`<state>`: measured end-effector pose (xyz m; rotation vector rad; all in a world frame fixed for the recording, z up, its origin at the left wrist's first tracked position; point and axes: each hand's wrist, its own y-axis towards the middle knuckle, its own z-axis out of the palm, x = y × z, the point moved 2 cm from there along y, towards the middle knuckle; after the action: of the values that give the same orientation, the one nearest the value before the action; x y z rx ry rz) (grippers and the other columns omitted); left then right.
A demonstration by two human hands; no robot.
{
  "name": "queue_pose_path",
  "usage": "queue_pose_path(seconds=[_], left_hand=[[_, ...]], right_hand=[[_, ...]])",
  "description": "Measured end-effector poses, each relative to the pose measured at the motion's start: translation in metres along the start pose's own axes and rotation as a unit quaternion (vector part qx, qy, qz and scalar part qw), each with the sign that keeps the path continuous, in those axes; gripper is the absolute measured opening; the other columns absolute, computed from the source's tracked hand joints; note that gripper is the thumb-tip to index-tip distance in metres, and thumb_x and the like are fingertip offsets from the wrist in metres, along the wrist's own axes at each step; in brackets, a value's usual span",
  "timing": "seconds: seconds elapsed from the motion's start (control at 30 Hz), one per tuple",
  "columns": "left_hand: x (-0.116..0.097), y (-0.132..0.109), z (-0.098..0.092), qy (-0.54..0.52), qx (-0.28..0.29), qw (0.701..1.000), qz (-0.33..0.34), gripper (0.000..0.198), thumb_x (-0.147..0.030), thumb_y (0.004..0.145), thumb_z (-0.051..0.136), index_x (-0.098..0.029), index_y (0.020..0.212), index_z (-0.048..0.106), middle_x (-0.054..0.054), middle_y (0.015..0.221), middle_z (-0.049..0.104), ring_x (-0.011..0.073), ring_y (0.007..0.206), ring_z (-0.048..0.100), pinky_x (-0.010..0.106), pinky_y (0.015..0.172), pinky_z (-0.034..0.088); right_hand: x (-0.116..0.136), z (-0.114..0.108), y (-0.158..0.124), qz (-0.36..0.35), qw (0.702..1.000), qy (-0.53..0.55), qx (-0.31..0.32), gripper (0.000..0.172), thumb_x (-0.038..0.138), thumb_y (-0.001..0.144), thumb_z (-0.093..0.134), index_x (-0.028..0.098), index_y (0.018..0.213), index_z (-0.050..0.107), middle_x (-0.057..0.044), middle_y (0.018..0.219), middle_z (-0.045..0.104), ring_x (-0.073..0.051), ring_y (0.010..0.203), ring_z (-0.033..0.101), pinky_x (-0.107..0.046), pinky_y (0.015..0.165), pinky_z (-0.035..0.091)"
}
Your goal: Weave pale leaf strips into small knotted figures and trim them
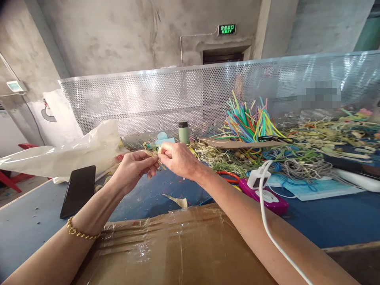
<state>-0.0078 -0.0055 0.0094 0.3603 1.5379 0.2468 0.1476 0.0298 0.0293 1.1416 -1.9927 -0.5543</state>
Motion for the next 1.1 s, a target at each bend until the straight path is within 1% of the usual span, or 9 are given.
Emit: queue_pose_path(seconds=[0.13, 0.23, 0.33, 0.53, 0.77, 0.87, 0.97, 1.03, 1.1], left_hand=[[0.001, 0.001, -0.001, -0.039, -0.034, 0.999, -0.011, 0.015, -0.022, 0.070, 0.072, -0.011, 0.064, 0.064, 0.004, 0.057, 0.064, 0.0096, 0.044, 0.057, 0.021, 0.041, 0.042], [0.001, 0.001, 0.001, -0.072, -0.056, 0.996, -0.018, 0.013, -0.019, 0.068, 0.072, -0.010, 0.065, 0.064, 0.005, 0.061, 0.065, 0.0093, 0.045, 0.058, 0.020, 0.041, 0.042], [0.000, 0.000, 0.003, -0.103, -0.064, 0.993, -0.012, 0.012, -0.017, 0.067, 0.072, -0.010, 0.069, 0.063, 0.004, 0.062, 0.066, 0.0093, 0.045, 0.058, 0.020, 0.041, 0.044], [0.001, -0.002, 0.006, -0.109, -0.073, 0.991, 0.015, 0.017, -0.019, 0.066, 0.074, -0.013, 0.073, 0.058, 0.001, 0.059, 0.065, 0.0107, 0.043, 0.058, 0.020, 0.039, 0.043], [0.003, -0.003, 0.008, -0.066, -0.119, 0.988, 0.065, 0.018, -0.021, 0.067, 0.073, -0.015, 0.075, 0.057, -0.003, 0.050, 0.059, 0.0105, 0.040, 0.056, 0.020, 0.038, 0.043], [0.002, -0.004, 0.008, -0.041, -0.117, 0.989, 0.083, 0.013, -0.020, 0.070, 0.069, -0.015, 0.076, 0.059, -0.004, 0.049, 0.060, 0.0105, 0.040, 0.056, 0.021, 0.040, 0.045], [0.001, -0.005, 0.008, 0.033, -0.102, 0.991, 0.084, 0.009, -0.019, 0.072, 0.066, -0.016, 0.077, 0.060, -0.004, 0.047, 0.060, 0.0110, 0.039, 0.056, 0.021, 0.041, 0.045], [0.000, -0.006, 0.010, 0.083, -0.077, 0.991, 0.075, 0.006, -0.018, 0.072, 0.065, -0.017, 0.077, 0.062, -0.004, 0.045, 0.059, 0.0104, 0.039, 0.056, 0.020, 0.042, 0.044], [-0.001, -0.008, 0.013, 0.093, -0.034, 0.993, 0.066, 0.006, -0.020, 0.073, 0.066, -0.016, 0.077, 0.062, -0.002, 0.048, 0.062, 0.0105, 0.041, 0.057, 0.020, 0.043, 0.045]], right_hand=[[0.000, 0.001, 0.000, 0.020, 1.000, 0.009, 0.010, 0.020, 0.026, 0.091, 0.053, 0.014, 0.074, 0.056, 0.005, 0.054, 0.043, -0.007, 0.050, 0.034, -0.025, 0.049, 0.023], [0.002, 0.004, -0.001, 0.013, 0.998, -0.055, -0.008, 0.018, 0.022, 0.090, 0.053, 0.015, 0.074, 0.059, 0.005, 0.053, 0.043, -0.008, 0.050, 0.034, -0.026, 0.051, 0.022], [0.005, 0.007, -0.003, -0.023, 0.990, -0.136, -0.017, 0.019, 0.017, 0.090, 0.050, 0.015, 0.075, 0.062, 0.002, 0.057, 0.049, -0.009, 0.053, 0.038, -0.027, 0.054, 0.023], [0.015, 0.006, -0.008, -0.104, 0.941, -0.322, 0.022, 0.018, 0.013, 0.089, 0.046, 0.015, 0.079, 0.060, -0.004, 0.068, 0.060, -0.013, 0.058, 0.045, -0.031, 0.056, 0.023], [0.033, 0.004, -0.011, -0.184, 0.900, -0.392, 0.045, 0.019, 0.007, 0.089, 0.043, 0.014, 0.081, 0.059, -0.007, 0.074, 0.062, -0.015, 0.063, 0.046, -0.033, 0.060, 0.023], [0.039, 0.003, -0.011, -0.180, 0.907, -0.379, 0.040, 0.019, 0.010, 0.090, 0.044, 0.013, 0.080, 0.060, -0.008, 0.074, 0.061, -0.015, 0.062, 0.044, -0.033, 0.059, 0.024], [0.039, -0.003, -0.009, -0.155, 0.925, -0.344, 0.034, 0.019, 0.014, 0.092, 0.046, 0.013, 0.080, 0.061, -0.007, 0.077, 0.061, -0.014, 0.061, 0.043, -0.032, 0.058, 0.024], [0.034, -0.011, -0.006, -0.141, 0.944, -0.299, 0.017, 0.021, 0.016, 0.093, 0.047, 0.013, 0.080, 0.063, -0.007, 0.079, 0.060, -0.013, 0.062, 0.044, -0.031, 0.058, 0.026], [0.025, -0.020, -0.002, -0.123, 0.970, -0.210, -0.006, 0.019, 0.017, 0.092, 0.051, 0.013, 0.078, 0.064, -0.005, 0.078, 0.059, -0.012, 0.064, 0.046, -0.029, 0.060, 0.030]])
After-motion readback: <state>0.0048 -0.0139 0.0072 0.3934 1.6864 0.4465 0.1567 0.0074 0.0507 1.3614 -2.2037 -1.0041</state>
